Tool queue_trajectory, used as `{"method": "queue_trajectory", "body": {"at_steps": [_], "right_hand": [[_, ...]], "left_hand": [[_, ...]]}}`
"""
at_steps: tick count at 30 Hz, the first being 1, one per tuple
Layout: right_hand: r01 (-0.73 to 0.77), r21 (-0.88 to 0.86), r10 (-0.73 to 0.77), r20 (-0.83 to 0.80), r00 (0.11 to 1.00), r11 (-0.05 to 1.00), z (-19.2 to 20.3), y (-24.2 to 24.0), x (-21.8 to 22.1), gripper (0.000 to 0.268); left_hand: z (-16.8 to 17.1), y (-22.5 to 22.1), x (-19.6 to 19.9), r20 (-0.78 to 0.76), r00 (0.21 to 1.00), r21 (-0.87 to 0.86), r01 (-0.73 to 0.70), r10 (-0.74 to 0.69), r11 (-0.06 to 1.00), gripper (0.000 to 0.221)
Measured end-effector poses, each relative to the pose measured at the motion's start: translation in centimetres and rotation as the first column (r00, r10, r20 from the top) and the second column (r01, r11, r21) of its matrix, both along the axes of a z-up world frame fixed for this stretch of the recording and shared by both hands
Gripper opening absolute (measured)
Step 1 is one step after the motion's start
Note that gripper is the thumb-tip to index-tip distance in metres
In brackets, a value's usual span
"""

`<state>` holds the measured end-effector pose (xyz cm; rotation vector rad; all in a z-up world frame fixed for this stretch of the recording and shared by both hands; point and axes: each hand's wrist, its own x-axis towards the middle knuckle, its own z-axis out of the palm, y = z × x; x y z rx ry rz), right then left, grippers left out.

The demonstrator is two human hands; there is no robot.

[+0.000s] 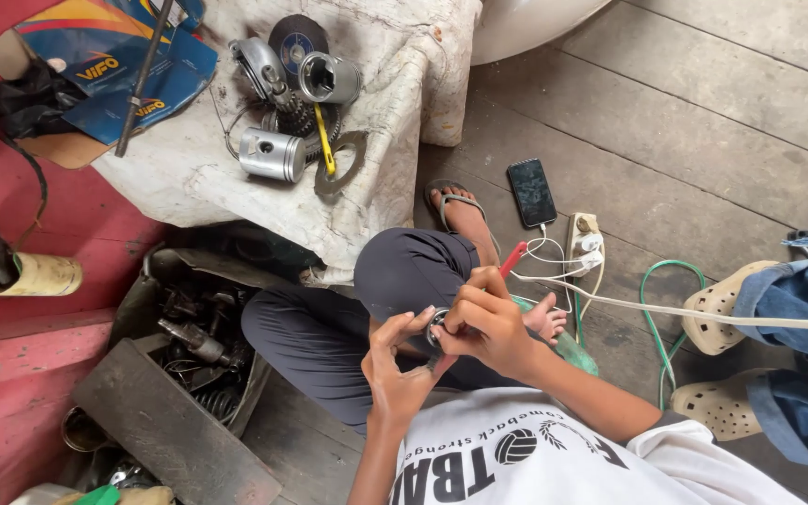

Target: Manually cleaning a ball bearing using a small pick tool to remove dirt from the internal tracks.

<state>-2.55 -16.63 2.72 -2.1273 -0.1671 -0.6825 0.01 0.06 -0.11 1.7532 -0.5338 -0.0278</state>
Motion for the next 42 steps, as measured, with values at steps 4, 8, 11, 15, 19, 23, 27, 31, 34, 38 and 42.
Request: {"method": "queue_trajectory", "body": {"at_steps": [4, 8, 11, 15, 19, 23, 27, 31, 34, 38, 42], "right_hand": [[0.149, 0.016, -0.149, -0.034, 0.988, 0.989, 0.6, -1.1, 1.0, 0.026], [0.184, -0.015, -0.185, -0.058, 0.981, 0.983, 1.0, -1.0, 0.4, 0.028], [0.082, -0.060, -0.079, 0.040, 0.996, 0.995, -0.4, -0.8, 0.6, 0.026], [0.214, -0.060, -0.201, 0.169, 0.965, 0.975, 0.8, -2.9, 2.3, 0.032], [0.210, -0.037, -0.203, 0.132, 0.970, 0.977, 1.8, -1.1, 1.1, 0.033], [0.174, -0.008, -0.172, 0.124, 0.977, 0.985, 1.6, 0.1, 1.5, 0.032], [0.254, 0.063, -0.261, 0.143, 0.955, 0.965, 0.4, -2.7, 2.3, 0.032], [0.148, 0.056, -0.153, 0.112, 0.982, 0.987, 1.0, 0.3, 1.5, 0.031], [0.115, 0.072, -0.123, 0.118, 0.985, 0.991, 0.5, -0.6, 1.4, 0.030], [0.244, 0.037, -0.246, 0.164, 0.955, 0.969, 1.3, -2.5, 1.3, 0.032], [0.165, 0.032, -0.167, 0.133, 0.977, 0.986, 1.2, -0.1, 0.2, 0.032]], "left_hand": [[0.6, -0.1, 0.3, 0.091, 0.996, 0.037, -0.015, 0.012, 0.999, 0.075], [0.2, -0.1, 0.0, 0.114, 0.992, 0.013, -0.053, 0.052, 0.998, 0.079], [-1.3, -0.4, 0.2, 0.148, 0.988, -0.057, -0.037, 0.045, 0.998, 0.078], [-0.4, -1.8, 0.3, 0.188, 0.981, -0.142, -0.014, 0.041, 0.990, 0.073], [-0.8, -1.4, -0.1, 0.153, 0.987, -0.162, -0.014, 0.039, 0.987, 0.074], [-1.1, -1.0, 0.2, 0.166, 0.985, -0.130, -0.031, 0.053, 0.991, 0.074], [-0.7, -0.8, 0.4, 0.178, 0.981, -0.144, -0.050, 0.076, 0.988, 0.076], [-1.3, -0.8, 0.6, 0.224, 0.971, -0.169, -0.043, 0.081, 0.985, 0.074], [-0.9, -1.3, 0.9, 0.427, 0.901, -0.156, -0.008, 0.075, 0.988, 0.068], [-0.8, -1.8, 1.0, 0.449, 0.885, -0.230, -0.018, 0.123, 0.973, 0.073], [0.1, -2.7, 1.0, 0.474, 0.873, -0.201, -0.023, 0.118, 0.979, 0.062]]}}
